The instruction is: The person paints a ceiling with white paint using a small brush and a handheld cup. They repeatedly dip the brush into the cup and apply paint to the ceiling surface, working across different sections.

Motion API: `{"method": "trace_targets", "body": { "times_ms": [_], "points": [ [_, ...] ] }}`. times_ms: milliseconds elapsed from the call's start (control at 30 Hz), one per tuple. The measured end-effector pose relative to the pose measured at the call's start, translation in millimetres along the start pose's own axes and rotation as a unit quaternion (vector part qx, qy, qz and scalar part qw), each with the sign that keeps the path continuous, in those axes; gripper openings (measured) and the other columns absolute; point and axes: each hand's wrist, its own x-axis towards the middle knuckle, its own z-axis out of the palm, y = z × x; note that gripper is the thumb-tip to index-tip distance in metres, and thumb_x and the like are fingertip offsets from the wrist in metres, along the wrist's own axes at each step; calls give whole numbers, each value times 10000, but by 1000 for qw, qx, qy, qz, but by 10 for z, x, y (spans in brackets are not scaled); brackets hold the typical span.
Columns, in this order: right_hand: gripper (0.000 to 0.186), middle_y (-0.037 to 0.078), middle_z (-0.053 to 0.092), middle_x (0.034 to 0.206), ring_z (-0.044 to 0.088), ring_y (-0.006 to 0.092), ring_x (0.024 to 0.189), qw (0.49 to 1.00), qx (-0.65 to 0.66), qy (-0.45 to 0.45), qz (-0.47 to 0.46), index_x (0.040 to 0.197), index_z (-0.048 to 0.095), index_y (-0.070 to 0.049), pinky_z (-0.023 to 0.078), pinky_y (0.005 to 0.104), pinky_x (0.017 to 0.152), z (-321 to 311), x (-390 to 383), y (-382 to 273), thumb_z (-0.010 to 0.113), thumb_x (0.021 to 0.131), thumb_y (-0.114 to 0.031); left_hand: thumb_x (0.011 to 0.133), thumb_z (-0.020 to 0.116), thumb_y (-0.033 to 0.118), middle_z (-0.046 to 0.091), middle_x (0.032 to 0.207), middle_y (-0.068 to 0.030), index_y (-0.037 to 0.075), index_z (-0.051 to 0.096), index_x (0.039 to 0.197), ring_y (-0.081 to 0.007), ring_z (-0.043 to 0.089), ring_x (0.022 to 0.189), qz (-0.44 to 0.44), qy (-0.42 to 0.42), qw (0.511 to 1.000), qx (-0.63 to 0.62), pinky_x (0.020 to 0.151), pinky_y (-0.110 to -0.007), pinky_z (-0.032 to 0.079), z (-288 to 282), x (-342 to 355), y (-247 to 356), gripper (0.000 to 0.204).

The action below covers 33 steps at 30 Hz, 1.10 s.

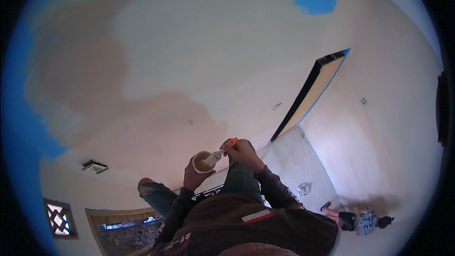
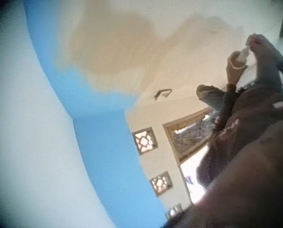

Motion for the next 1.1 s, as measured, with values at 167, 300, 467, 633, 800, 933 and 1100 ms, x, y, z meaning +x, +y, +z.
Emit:
{"method": "trace_targets", "body": {
  "times_ms": [167, 300, 467, 633, 800, 933, 1100],
  "points": [
    [245, 81, 712, 793, 652, 152, 710, 997, -72, -13, -23, 977, 712, -17, 508, 308, 679, -59, 67, -157, 642, 969, -251, 640, 955, 285, 668, 1222, -120, 55, 552, 1288, -253, 660, 1130, 22, -14, 1000, 8, 963, -385, 540, 11, 110, 113, 796],
    [251, 120, 697, 847, 659, 233, 734, 980, -171, -6, -98, 984, 721, -43, 514, 345, 684, 69, 116, -33, 677, 939, -286, 635, 955, 320, 660, 1239, -125, 64, 557, 1300, -264, 656, 1136, 38, -30, 999, 24, 969, -384, 537, -65, 128, 326, 816],
    [305, 145, 641, 889, 640, 307, 812, 950, -272, -71, -139, 996, 725, -59, 519, 402, 729, 3, 158, -457, 697, 909, -351, 626, 954, 321, 643, 1274, -122, 71, 544, 1328, -273, 643, 1160, 37, -58, 998, 7, 983, -390, 530, -90, 210, 495, 850],
    [340, 159, 613, 874, 627, 335, 823, 934, -297, -87, -180, 982, 724, -59, 514, 432, 741, 50, 237, -572, 715, 877, -382, 638, 945, 336, 630, 1292, -134, 64, 535, 1339, -282, 634, 1176, 49, -65, 996, 26, 994, -400, 525, -140, 286, 566, 857],
    [350, 159, 615, 847, 624, 336, 825, 938, -297, -73, -166, 949, 729, -57, 519, 426, 737, 88, 276, -544, 743, 841, -389, 652, 940, 301, 673, 1203, -131, 46, 570, 1294, -275, 679, 1080, 110, -43, 992, 49, 925, -379, 552, -185, 338, 717, 784],
    [343, 165, 637, 859, 634, 333, 822, 937, -287, -104, -170, 944, 726, -55, 526, 422, 736, 59, 310, -632, 751, 840, -381, 636, 948, 274, 667, 1224, -134, 43, 570, 1294, -268, 675, 1100, 82, -50, 995, -10, 936, -387, 550, -212, 361, 809, 793],
    [340, 175, 637, 861, 638, 363, 787, 939, -307, -18, -152, 930, 720, -53, 520, 429, 715, 35, 290, -700, 772, 826, -373, 595, 960, 294, 651, 1256, -125, 65, 556, 1315, -281, 648, 1147, 103, -44, 994, 18, 971, -391, 531, -186, 423, 836, 857]
  ]
}}
